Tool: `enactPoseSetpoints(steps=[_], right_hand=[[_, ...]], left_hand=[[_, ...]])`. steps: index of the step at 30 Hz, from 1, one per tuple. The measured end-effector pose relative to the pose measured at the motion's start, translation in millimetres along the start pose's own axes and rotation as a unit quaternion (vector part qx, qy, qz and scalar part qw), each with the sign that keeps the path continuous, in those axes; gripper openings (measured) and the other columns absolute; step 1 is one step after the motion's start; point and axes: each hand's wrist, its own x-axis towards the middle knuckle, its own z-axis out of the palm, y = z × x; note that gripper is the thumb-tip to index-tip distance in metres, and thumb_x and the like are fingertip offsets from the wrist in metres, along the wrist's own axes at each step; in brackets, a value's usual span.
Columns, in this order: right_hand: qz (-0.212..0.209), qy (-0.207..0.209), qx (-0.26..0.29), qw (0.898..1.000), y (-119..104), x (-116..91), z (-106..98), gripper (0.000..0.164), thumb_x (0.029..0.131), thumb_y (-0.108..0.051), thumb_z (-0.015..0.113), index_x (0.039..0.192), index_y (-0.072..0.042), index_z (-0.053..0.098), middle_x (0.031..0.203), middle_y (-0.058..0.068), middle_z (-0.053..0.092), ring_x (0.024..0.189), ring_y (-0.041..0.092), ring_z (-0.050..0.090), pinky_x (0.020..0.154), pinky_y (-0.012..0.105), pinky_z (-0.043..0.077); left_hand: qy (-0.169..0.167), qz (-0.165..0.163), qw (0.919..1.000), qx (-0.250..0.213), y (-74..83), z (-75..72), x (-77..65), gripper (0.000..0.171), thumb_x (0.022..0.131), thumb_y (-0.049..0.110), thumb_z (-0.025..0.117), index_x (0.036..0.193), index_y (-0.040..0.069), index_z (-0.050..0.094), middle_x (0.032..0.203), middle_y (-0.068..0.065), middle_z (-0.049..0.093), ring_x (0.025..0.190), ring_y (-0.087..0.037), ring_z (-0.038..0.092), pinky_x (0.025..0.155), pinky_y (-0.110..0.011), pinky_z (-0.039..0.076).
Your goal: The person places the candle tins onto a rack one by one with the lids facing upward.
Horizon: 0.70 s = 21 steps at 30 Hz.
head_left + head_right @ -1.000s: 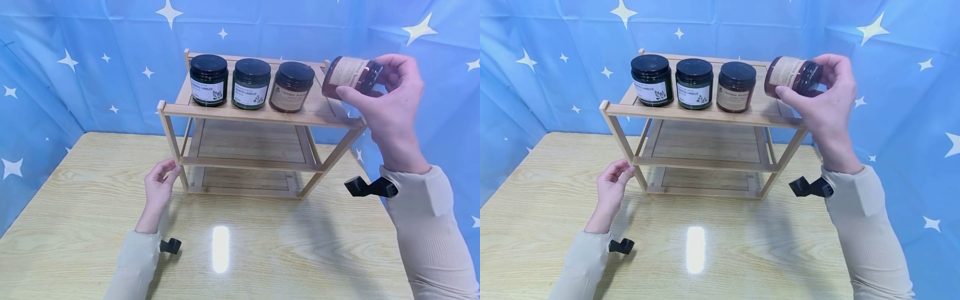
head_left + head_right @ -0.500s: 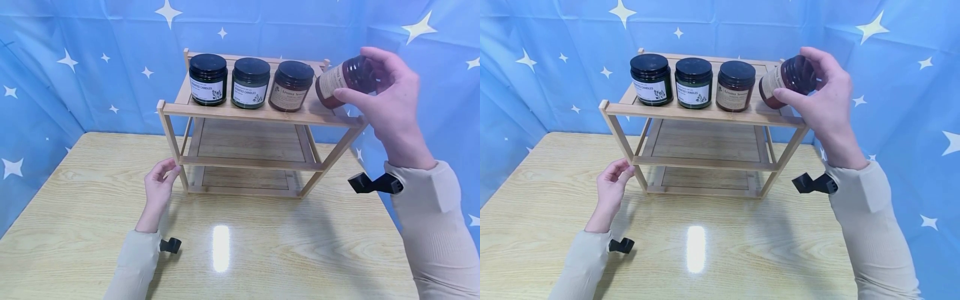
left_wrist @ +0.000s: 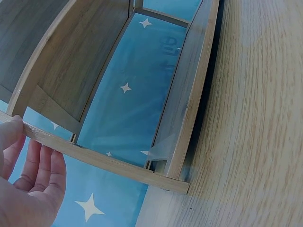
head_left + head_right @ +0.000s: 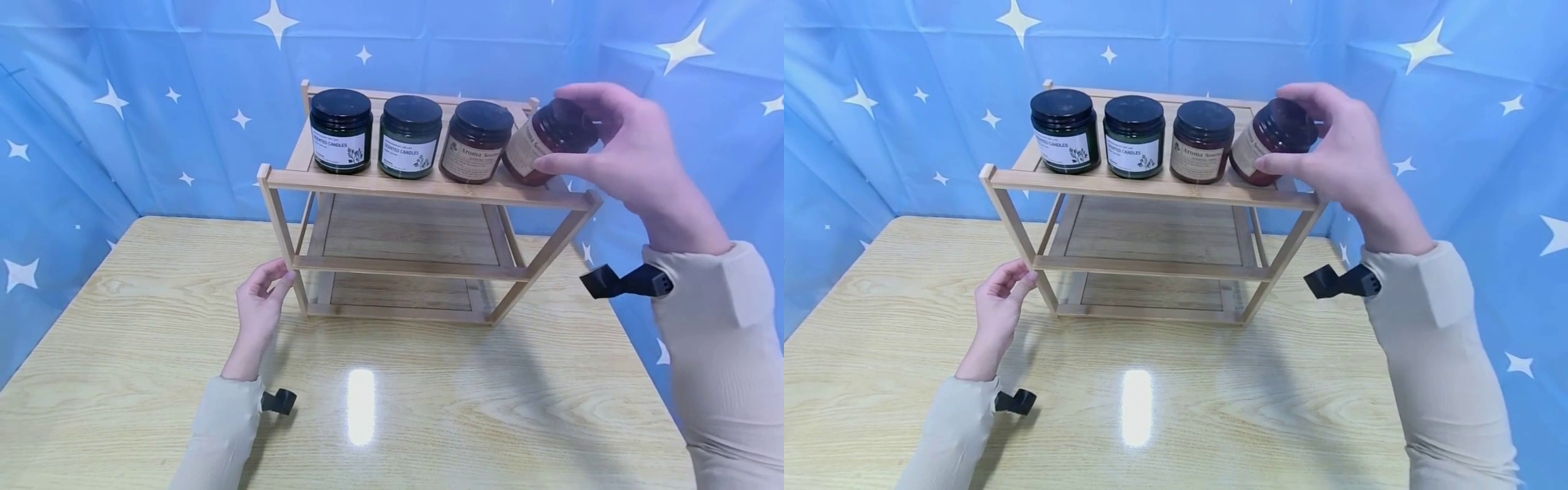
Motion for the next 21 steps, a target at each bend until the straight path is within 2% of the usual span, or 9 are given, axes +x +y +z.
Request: enactPoseSetpoints(steps=[5,12,17,21], right_hand=[[-0.022,-0.08,-0.035,0.996,-1.9,10.5,-8.9,0.071,0.065,0.006,0.081,0.129,-0.013,0.055,0.107,-0.004,0.06,0.092,0.008,0.056,0.078,0.007,0.039],[-0.055,-0.174,-0.075,0.98,-1.1,25.4,-20.9,0.077,0.063,0.006,0.083,0.132,-0.014,0.052,0.111,-0.001,0.059,0.099,0.007,0.054,0.082,0.004,0.038],[-0.097,-0.222,-0.059,0.968,-1.1,32.5,-22.9,0.077,0.064,0.015,0.077,0.132,-0.01,0.051,0.118,0.001,0.057,0.104,0.008,0.053,0.092,0.006,0.036],[-0.105,-0.264,-0.03,0.958,-1.9,35.0,-25.0,0.077,0.067,0.019,0.073,0.134,-0.01,0.049,0.127,0.003,0.053,0.11,0.009,0.051,0.1,0.009,0.033]], left_hand=[[-0.001,-0.001,1.0,0.003,0.5,0.4,-0.2,0.025,0.084,-0.013,0.059,0.097,0.007,0.067,0.088,0.01,0.066,0.089,-0.008,0.06,0.082,-0.02,0.053],[-0.002,-0.001,1.0,-0.001,1.1,0.4,-0.2,0.024,0.084,-0.012,0.059,0.098,0.006,0.067,0.088,0.009,0.066,0.089,-0.008,0.06,0.082,-0.02,0.052],[-0.004,-0.002,1.0,0.001,1.0,-0.2,-0.7,0.024,0.085,-0.011,0.059,0.098,0.007,0.067,0.089,0.01,0.066,0.09,-0.009,0.06,0.084,-0.02,0.052],[-0.005,-0.004,1.0,0.0,0.9,-0.4,-1.0,0.024,0.085,-0.011,0.06,0.098,0.007,0.067,0.089,0.01,0.066,0.09,-0.009,0.06,0.083,-0.02,0.052]])
